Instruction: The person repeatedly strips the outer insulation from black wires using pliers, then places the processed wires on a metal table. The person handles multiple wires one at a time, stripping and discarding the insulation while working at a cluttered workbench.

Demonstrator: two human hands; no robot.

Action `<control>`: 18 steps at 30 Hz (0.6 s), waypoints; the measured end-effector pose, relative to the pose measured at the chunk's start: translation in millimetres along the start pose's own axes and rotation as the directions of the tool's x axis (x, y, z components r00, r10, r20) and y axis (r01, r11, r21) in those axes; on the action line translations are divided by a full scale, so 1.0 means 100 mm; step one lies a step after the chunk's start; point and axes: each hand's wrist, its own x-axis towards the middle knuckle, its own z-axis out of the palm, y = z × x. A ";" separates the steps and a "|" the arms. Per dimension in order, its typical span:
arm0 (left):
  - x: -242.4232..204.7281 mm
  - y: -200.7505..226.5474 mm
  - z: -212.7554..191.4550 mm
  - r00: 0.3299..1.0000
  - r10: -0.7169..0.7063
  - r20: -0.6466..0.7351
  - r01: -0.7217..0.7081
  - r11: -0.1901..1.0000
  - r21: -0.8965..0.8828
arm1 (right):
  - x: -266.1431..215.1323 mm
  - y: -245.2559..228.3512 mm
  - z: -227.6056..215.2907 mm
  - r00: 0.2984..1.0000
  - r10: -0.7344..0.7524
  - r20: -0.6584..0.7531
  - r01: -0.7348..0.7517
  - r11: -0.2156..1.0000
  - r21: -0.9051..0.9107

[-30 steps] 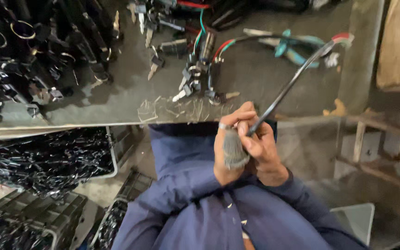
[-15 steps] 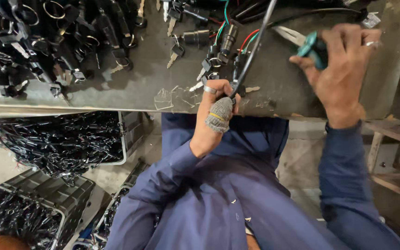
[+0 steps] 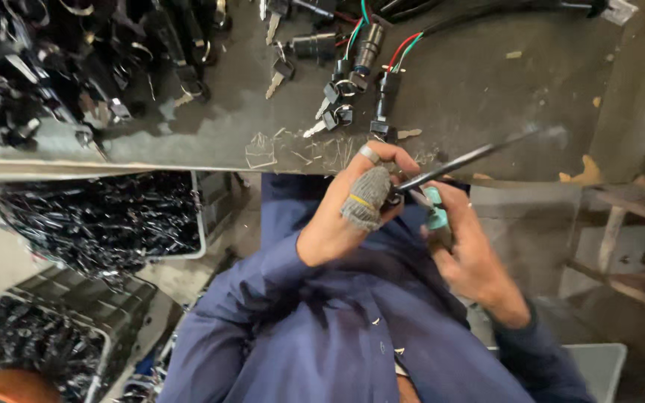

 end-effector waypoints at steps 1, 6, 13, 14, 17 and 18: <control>-0.04 0.01 0.03 1.000 -0.009 0.004 0.009 1.000 -0.007 | 0.03 0.02 -0.08 0.997 -0.070 0.012 0.071 0.988 -0.138; -0.16 -0.05 0.15 0.999 0.032 -0.003 -0.032 0.992 -0.123 | 0.20 -0.05 -0.35 0.962 -0.259 0.081 0.272 0.907 -0.320; -0.25 -0.14 0.20 0.998 0.035 -0.061 -0.055 0.928 -0.367 | 0.35 -0.10 -0.32 0.900 -0.399 0.175 0.436 0.827 -0.356; -0.27 -0.15 0.20 0.996 0.062 -0.067 -0.075 0.975 -0.209 | 0.33 -0.08 -0.31 0.895 -0.404 0.187 0.445 0.821 -0.357; -0.32 -0.17 0.19 0.994 0.093 -0.051 -0.089 0.994 0.070 | 0.35 -0.01 -0.35 0.913 -0.375 0.163 0.408 0.863 -0.297; -0.33 -0.18 0.19 0.997 0.067 -0.049 -0.066 0.998 0.022 | 0.39 0.03 -0.38 0.894 -0.406 0.190 0.446 0.850 -0.281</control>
